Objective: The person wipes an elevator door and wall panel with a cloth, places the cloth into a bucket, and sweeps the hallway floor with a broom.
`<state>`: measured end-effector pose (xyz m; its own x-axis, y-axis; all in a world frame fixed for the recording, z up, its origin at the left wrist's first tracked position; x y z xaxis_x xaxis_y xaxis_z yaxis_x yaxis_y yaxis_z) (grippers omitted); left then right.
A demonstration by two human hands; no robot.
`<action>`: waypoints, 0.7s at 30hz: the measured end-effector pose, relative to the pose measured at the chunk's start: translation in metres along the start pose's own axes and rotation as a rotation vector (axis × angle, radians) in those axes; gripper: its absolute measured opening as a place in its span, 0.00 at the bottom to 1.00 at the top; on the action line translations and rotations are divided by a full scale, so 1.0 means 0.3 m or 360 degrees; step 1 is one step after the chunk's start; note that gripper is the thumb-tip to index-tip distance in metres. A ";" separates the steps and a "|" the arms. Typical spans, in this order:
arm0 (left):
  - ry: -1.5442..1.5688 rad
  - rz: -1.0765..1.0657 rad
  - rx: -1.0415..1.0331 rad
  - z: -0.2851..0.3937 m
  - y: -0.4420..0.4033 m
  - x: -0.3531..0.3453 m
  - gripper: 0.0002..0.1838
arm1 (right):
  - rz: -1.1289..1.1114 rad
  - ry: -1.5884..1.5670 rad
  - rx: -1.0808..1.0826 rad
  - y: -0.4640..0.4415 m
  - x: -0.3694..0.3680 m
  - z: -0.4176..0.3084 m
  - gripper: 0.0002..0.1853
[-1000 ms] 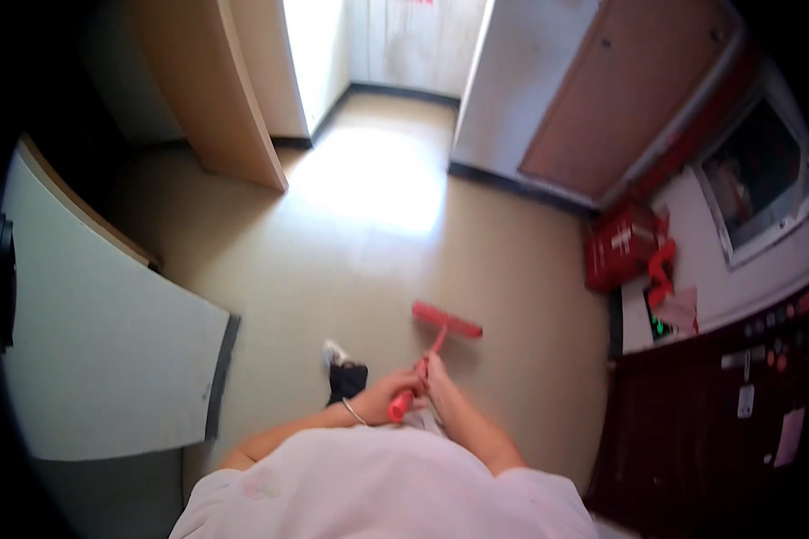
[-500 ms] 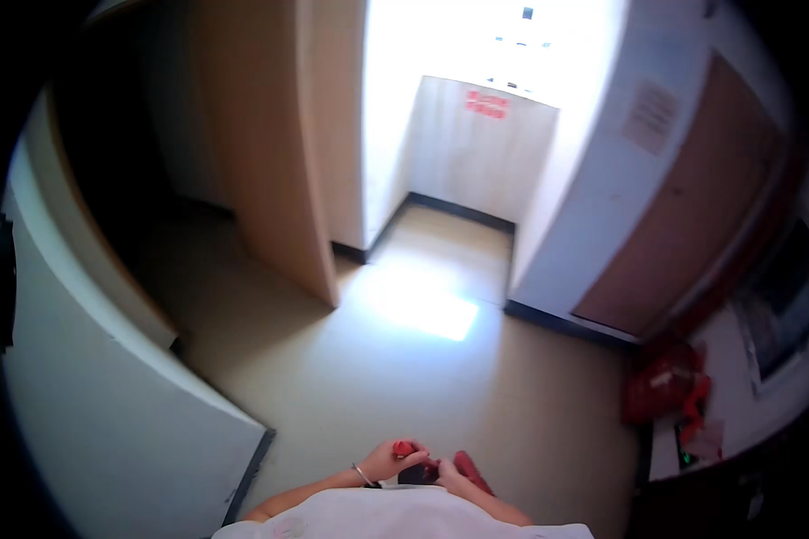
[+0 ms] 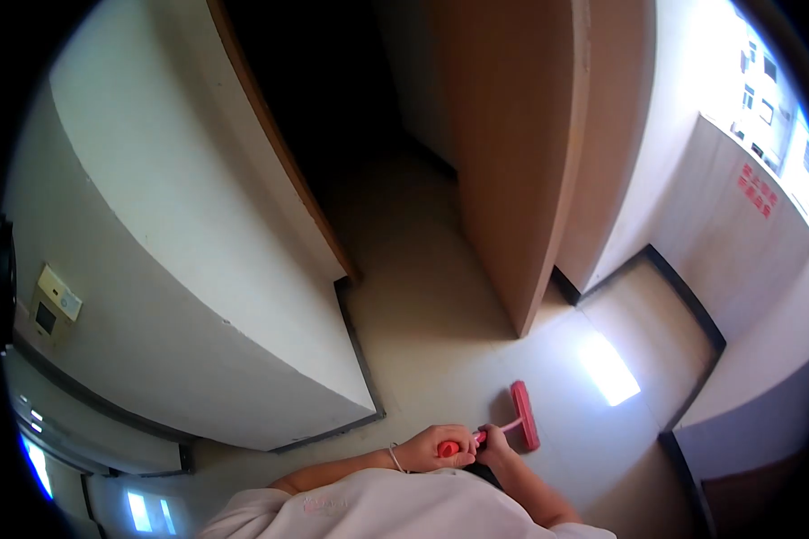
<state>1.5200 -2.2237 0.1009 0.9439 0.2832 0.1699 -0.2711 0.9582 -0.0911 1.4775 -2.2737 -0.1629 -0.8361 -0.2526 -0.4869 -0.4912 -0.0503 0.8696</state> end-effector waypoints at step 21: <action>0.0471 0.0006 -0.0148 -0.460 -0.609 0.965 0.08 | -0.0391 0.1748 0.0516 -0.553 -1.061 -0.715 0.11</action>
<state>1.8688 -2.3224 0.0312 0.9605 0.2498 -0.1225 -0.2692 0.9455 -0.1830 1.8774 -2.3922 -0.1346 -0.1279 -0.9773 -0.1688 -0.7822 -0.0053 0.6230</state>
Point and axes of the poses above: each hand's wrist, its own y-axis away from the middle knuckle, its own x-axis out of the back of the hand, z = x × y, the point moved 8 cm from there along -y, towards the middle knuckle, and after that the axes turned 2 degrees about z, right-handed, at the moved point
